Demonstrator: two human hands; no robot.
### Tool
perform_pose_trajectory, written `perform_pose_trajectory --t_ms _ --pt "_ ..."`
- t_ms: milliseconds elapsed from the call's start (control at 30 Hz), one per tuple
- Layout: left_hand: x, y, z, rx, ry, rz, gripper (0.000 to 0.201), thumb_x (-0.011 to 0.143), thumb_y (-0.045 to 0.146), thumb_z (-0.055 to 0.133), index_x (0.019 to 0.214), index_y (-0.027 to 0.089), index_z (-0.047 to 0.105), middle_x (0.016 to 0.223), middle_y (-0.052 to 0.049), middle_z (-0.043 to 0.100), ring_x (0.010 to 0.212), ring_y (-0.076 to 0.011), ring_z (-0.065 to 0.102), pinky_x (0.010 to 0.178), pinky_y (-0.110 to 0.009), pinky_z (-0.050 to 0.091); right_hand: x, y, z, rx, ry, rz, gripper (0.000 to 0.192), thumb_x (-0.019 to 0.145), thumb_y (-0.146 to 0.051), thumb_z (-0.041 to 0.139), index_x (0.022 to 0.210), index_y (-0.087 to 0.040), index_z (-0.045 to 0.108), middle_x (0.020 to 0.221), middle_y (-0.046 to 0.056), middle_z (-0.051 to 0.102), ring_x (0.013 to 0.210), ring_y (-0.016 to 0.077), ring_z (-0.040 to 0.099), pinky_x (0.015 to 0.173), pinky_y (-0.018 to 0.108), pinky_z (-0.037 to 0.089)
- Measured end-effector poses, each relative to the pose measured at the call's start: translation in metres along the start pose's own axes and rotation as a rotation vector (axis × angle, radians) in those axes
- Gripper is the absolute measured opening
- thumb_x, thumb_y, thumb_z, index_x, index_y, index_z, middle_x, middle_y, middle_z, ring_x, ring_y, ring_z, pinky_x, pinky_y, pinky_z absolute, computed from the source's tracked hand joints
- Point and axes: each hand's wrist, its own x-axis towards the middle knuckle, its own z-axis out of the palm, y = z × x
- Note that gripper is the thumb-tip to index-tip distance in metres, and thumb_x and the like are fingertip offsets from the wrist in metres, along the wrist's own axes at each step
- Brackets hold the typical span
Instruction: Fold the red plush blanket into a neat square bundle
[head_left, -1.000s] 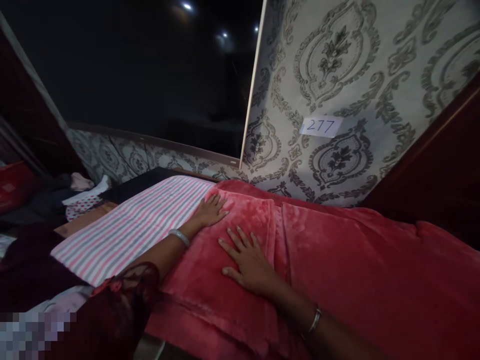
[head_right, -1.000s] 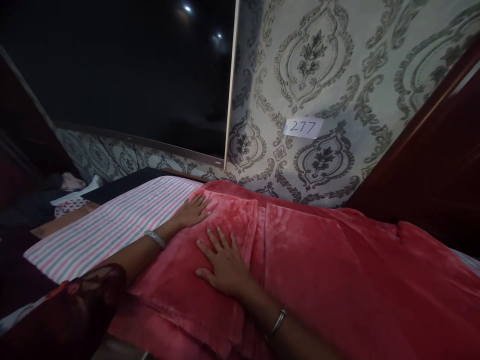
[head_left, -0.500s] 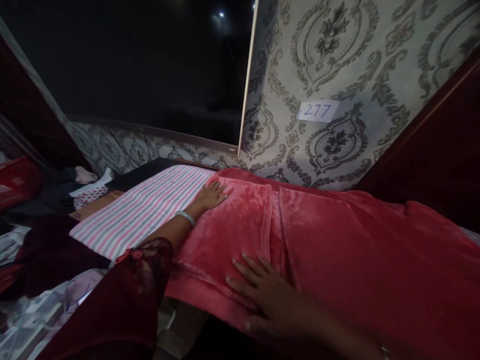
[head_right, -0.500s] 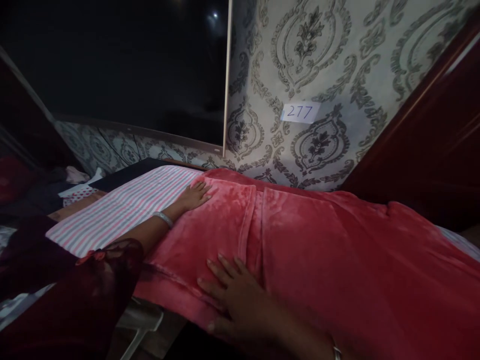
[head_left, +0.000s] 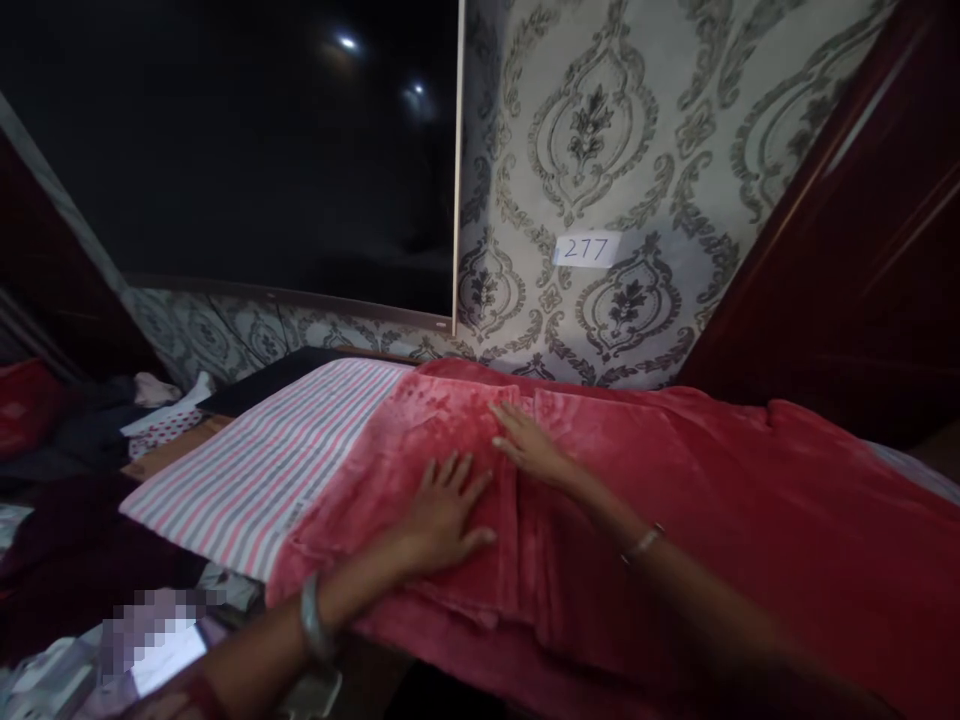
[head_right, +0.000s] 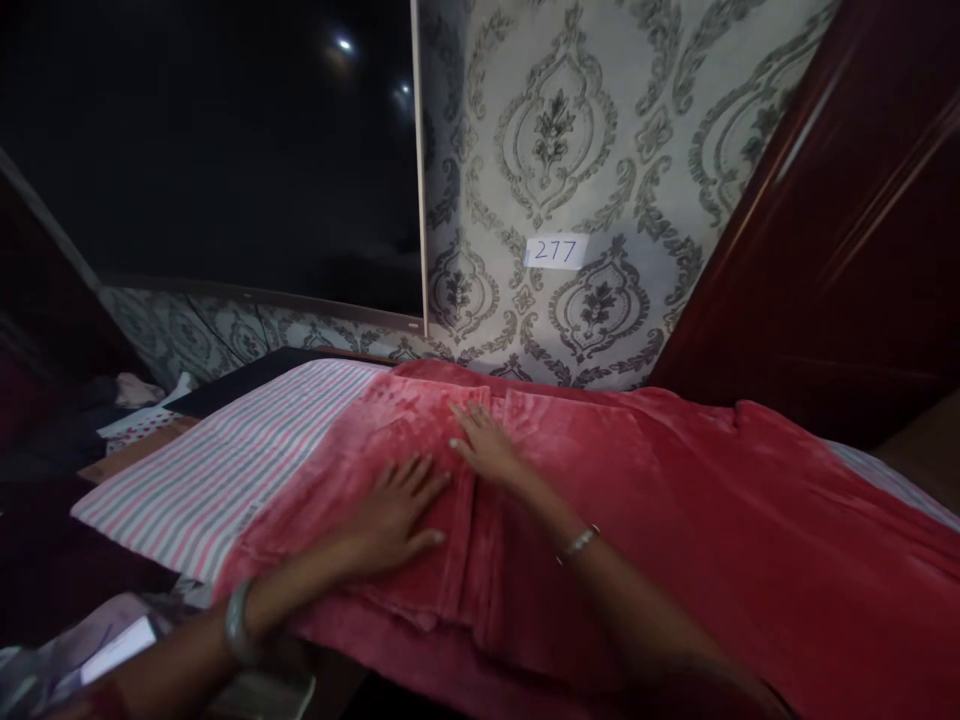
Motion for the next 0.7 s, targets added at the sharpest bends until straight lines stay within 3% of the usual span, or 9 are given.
perform_pose_trajectory --t_ms 100,200,300,400,567,700 --pt "-0.020 0.015 0.019 -0.027 0.013 -0.005 0.076 0.089 0.058 0.058 0.157 0.034 0.034 0.168 -0.011 0.019 0.154 -0.0419 0.012 0.120 -0.071 0.015 0.031 0.009 0.016 -0.110 -0.067 0.103 0.066 0.104 -0.046 0.042 0.162 -0.021 0.024 0.168 0.012 0.013 0.155 0.0318 0.007 0.122 0.059 0.017" --pt "-0.023 0.011 0.030 -0.014 0.068 0.007 0.069 0.093 0.053 0.055 0.156 0.035 0.035 0.168 -0.009 0.019 0.154 -0.0414 0.013 0.119 -0.072 0.017 0.038 0.013 0.029 -0.140 -0.107 0.117 0.065 0.105 -0.052 0.037 0.161 -0.019 0.028 0.167 0.014 0.018 0.154 0.0331 0.010 0.121 0.061 0.016" --pt "-0.018 0.001 0.038 0.027 0.149 0.039 0.061 0.095 0.049 0.054 0.153 0.037 0.042 0.166 -0.008 0.025 0.153 -0.0417 0.019 0.117 -0.073 0.021 0.035 0.014 0.026 -0.141 -0.075 0.105 0.063 0.103 -0.052 0.041 0.158 -0.023 0.035 0.165 0.010 0.025 0.154 0.0294 0.018 0.122 0.056 0.019" --pt "-0.014 -0.006 0.045 0.055 0.213 0.056 0.056 0.096 0.049 0.052 0.151 0.037 0.045 0.164 -0.008 0.030 0.152 -0.0409 0.024 0.116 -0.072 0.024 0.027 0.018 0.014 -0.153 -0.010 0.102 0.054 0.102 -0.045 0.047 0.154 -0.028 0.043 0.161 0.006 0.037 0.152 0.0242 0.025 0.125 0.051 0.014" --pt "-0.013 -0.011 0.051 0.067 0.233 0.067 0.054 0.095 0.049 0.053 0.148 0.040 0.047 0.164 -0.005 0.033 0.151 -0.0392 0.027 0.116 -0.071 0.027 0.002 0.030 0.011 -0.159 0.094 0.216 0.057 0.104 -0.047 0.042 0.157 -0.028 0.038 0.166 0.009 0.025 0.154 0.0320 0.013 0.122 0.061 0.012" --pt "-0.010 -0.017 0.053 0.077 0.249 0.077 0.052 0.095 0.048 0.053 0.147 0.041 0.049 0.163 -0.004 0.035 0.151 -0.0377 0.028 0.117 -0.069 0.027 -0.007 0.035 0.022 -0.115 0.102 0.201 0.059 0.104 -0.051 0.041 0.158 -0.026 0.036 0.162 0.009 0.033 0.154 0.0328 0.015 0.122 0.059 0.015"
